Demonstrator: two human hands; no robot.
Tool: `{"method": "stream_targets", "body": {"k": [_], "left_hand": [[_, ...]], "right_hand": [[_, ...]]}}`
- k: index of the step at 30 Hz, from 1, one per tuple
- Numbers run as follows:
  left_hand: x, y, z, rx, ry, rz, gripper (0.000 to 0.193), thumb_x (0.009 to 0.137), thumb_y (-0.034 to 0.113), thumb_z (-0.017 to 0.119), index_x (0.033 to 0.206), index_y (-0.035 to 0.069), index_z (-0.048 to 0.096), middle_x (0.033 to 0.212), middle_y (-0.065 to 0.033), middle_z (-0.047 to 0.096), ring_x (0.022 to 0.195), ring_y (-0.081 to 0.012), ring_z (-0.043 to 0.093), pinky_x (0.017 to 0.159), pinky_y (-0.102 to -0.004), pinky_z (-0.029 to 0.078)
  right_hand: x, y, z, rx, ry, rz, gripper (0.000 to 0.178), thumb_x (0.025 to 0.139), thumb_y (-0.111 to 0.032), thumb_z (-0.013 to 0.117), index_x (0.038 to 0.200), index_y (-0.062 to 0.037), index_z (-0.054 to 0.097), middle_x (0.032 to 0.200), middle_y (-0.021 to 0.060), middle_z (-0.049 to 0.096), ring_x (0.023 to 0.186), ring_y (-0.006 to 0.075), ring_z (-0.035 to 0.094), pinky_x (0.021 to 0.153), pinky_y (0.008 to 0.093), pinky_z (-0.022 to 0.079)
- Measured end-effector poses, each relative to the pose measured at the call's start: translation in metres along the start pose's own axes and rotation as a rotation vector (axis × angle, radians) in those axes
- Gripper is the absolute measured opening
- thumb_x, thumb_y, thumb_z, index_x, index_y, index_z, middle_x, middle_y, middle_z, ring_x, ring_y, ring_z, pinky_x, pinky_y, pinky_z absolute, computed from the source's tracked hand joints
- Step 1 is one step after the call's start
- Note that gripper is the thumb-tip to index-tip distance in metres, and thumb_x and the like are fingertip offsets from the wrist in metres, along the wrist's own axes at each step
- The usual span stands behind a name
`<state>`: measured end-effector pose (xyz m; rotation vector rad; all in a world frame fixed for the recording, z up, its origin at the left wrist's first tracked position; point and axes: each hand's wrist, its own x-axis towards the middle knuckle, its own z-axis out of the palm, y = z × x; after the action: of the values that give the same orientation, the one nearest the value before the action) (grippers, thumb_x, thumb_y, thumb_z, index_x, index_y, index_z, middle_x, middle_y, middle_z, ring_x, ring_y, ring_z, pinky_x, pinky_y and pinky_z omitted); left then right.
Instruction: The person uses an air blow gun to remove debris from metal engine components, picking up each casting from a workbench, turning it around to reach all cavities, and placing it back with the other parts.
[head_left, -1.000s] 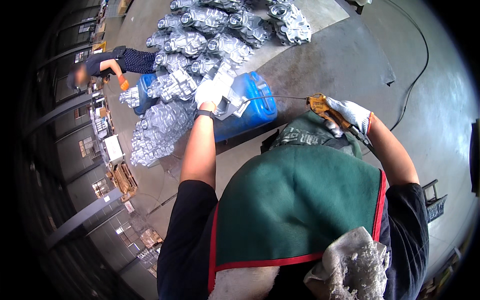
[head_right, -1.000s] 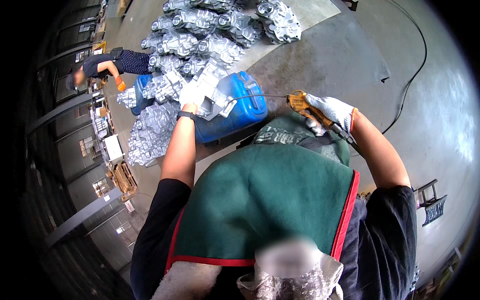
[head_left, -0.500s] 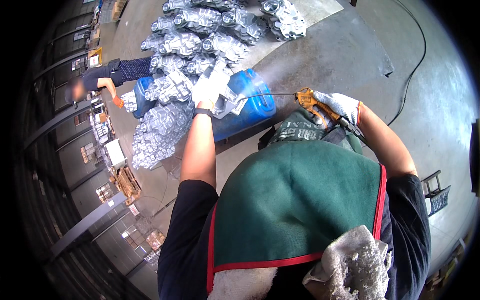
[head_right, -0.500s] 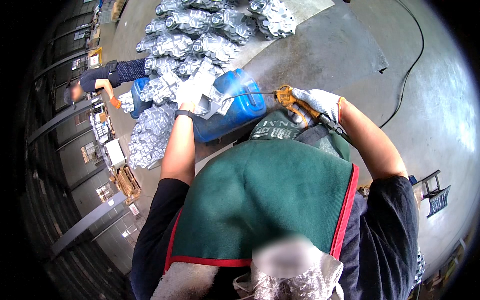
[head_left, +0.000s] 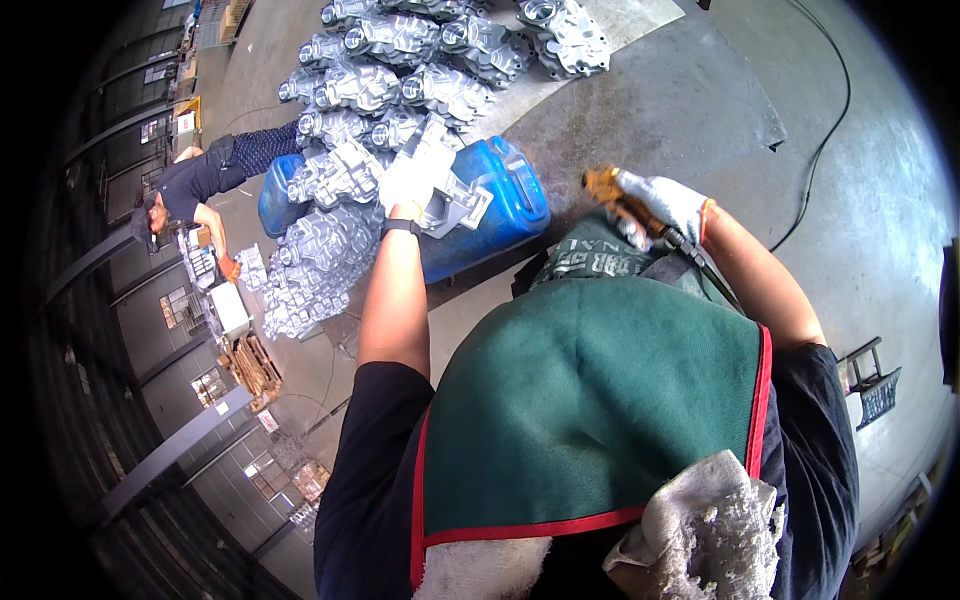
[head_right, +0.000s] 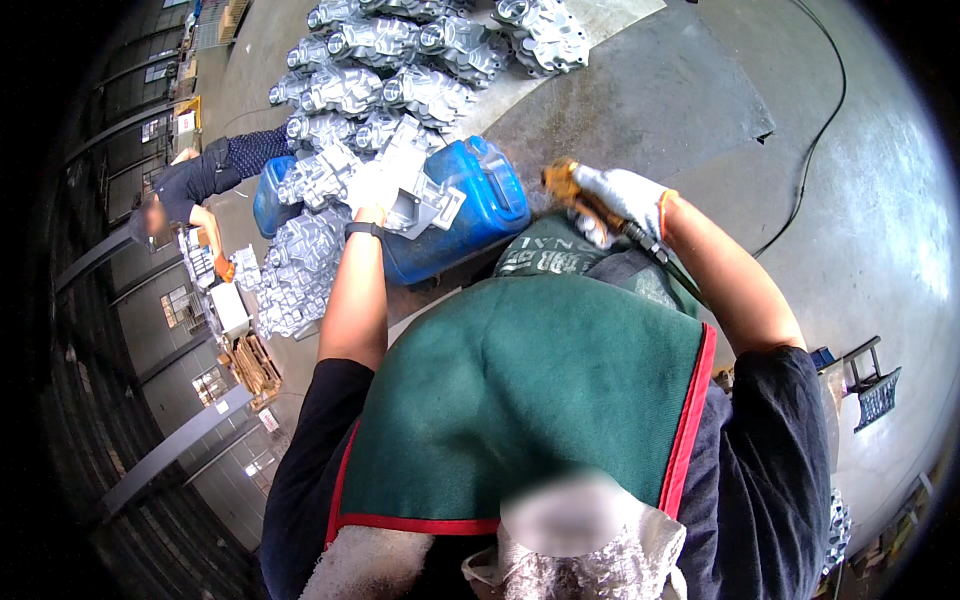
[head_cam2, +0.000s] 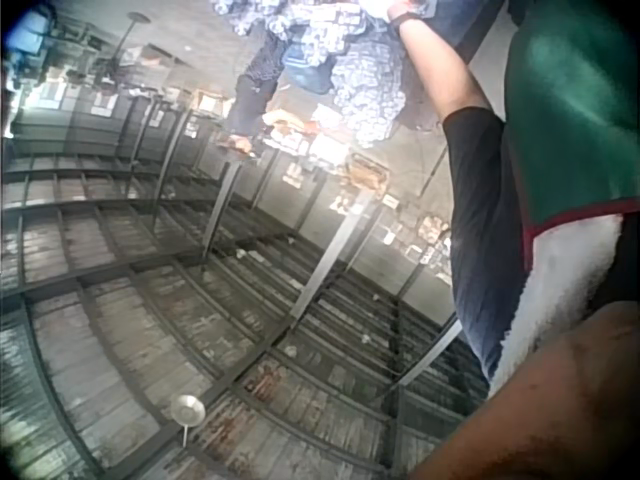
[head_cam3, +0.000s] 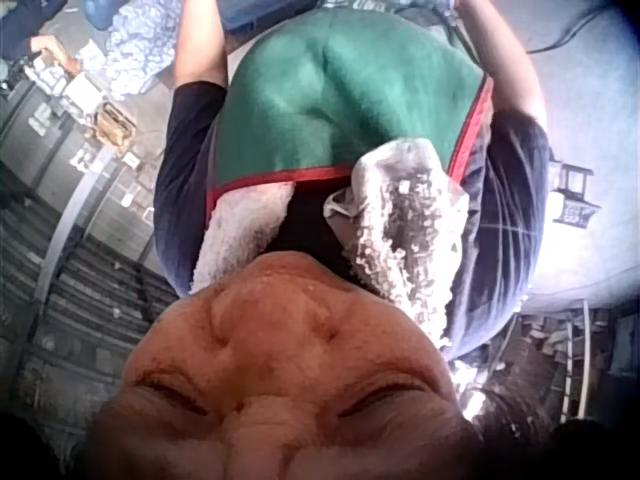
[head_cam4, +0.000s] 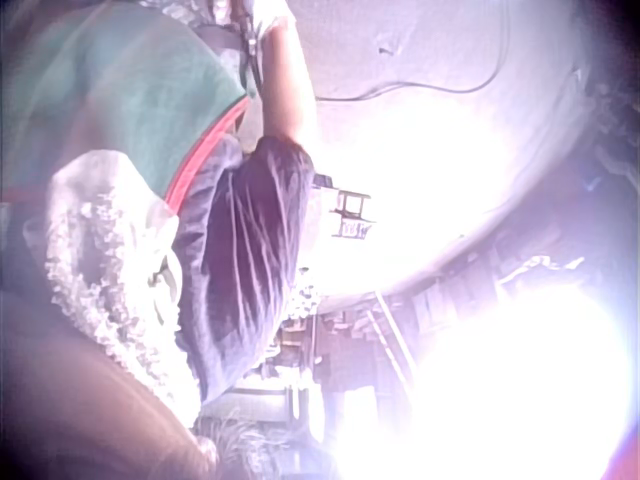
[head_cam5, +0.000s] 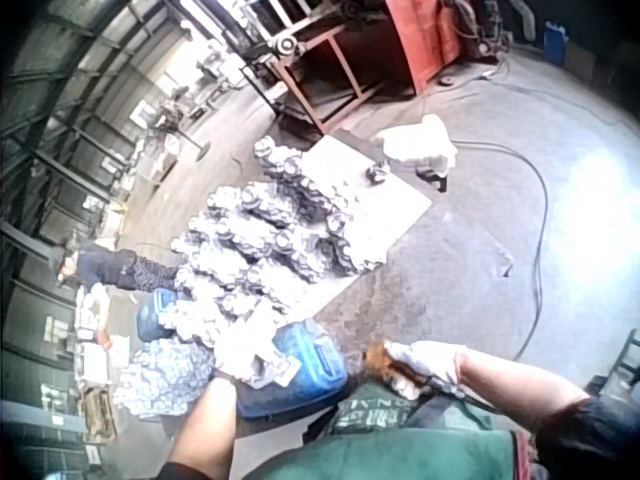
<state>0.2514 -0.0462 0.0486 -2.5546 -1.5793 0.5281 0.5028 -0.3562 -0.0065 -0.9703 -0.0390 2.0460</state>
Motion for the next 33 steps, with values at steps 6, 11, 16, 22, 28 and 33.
{"method": "stream_targets", "body": {"k": [6,11,16,22,28,33], "left_hand": [[0.000,-0.009,0.008,0.013,0.014,-0.007,0.036,0.082,0.035,0.051,0.091,0.004,0.068,0.095,-0.0196,0.066,0.092,-0.0359,0.062,0.080,-0.0427,0.049],[0.002,-0.011,0.005,0.026,-0.003,0.025,0.036,0.082,0.034,0.052,0.093,0.003,0.068,0.096,-0.0197,0.065,0.092,-0.0359,0.062,0.079,-0.0424,0.049],[0.003,-0.012,0.005,0.002,0.002,-0.006,0.035,0.081,0.033,0.052,0.092,0.004,0.068,0.096,-0.0199,0.065,0.092,-0.0356,0.062,0.080,-0.0421,0.049],[0.008,-0.025,0.015,0.027,0.049,0.010,0.035,0.081,0.037,0.054,0.089,0.005,0.068,0.093,-0.0182,0.066,0.088,-0.0343,0.064,0.074,-0.0418,0.051],[0.008,-0.018,0.011,0.048,0.034,-0.006,0.035,0.081,0.034,0.054,0.091,0.004,0.068,0.093,-0.0189,0.066,0.089,-0.0348,0.064,0.076,-0.0418,0.050],[0.002,-0.011,0.003,0.049,0.016,-0.022,0.033,0.080,0.031,0.054,0.092,0.003,0.068,0.096,-0.0203,0.065,0.092,-0.0347,0.063,0.079,-0.0420,0.050]], "right_hand": [[-0.010,-0.006,0.009,-0.234,0.149,-0.119,0.046,0.096,-0.046,0.038,0.088,-0.0062,0.059,0.064,0.0025,0.057,0.052,0.0116,0.054,0.045,0.0252,0.043],[0.000,0.004,0.009,-0.198,0.074,-0.063,0.048,0.096,-0.050,0.037,0.086,-0.0063,0.057,0.062,0.0016,0.054,0.050,0.0117,0.053,0.045,0.0252,0.042],[0.001,0.005,0.017,-0.147,0.051,-0.048,0.047,0.095,-0.048,0.041,0.090,-0.0044,0.059,0.066,0.0015,0.057,0.052,0.0098,0.051,0.049,0.0230,0.042],[-0.022,-0.009,-0.005,-0.093,0.100,-0.079,0.048,0.095,-0.048,0.042,0.099,-0.0022,0.055,0.066,0.0030,0.054,0.052,0.0135,0.054,0.045,0.0271,0.045],[-0.024,0.002,0.016,-0.128,0.050,-0.013,0.043,0.095,-0.044,0.044,0.103,-0.0046,0.060,0.077,0.0016,0.060,0.057,0.0092,0.053,0.051,0.0222,0.045],[-0.024,0.002,0.006,-0.117,0.073,-0.072,0.045,0.095,-0.047,0.043,0.098,-0.0057,0.060,0.072,-0.0005,0.057,0.058,0.0080,0.052,0.052,0.0220,0.044]]}}
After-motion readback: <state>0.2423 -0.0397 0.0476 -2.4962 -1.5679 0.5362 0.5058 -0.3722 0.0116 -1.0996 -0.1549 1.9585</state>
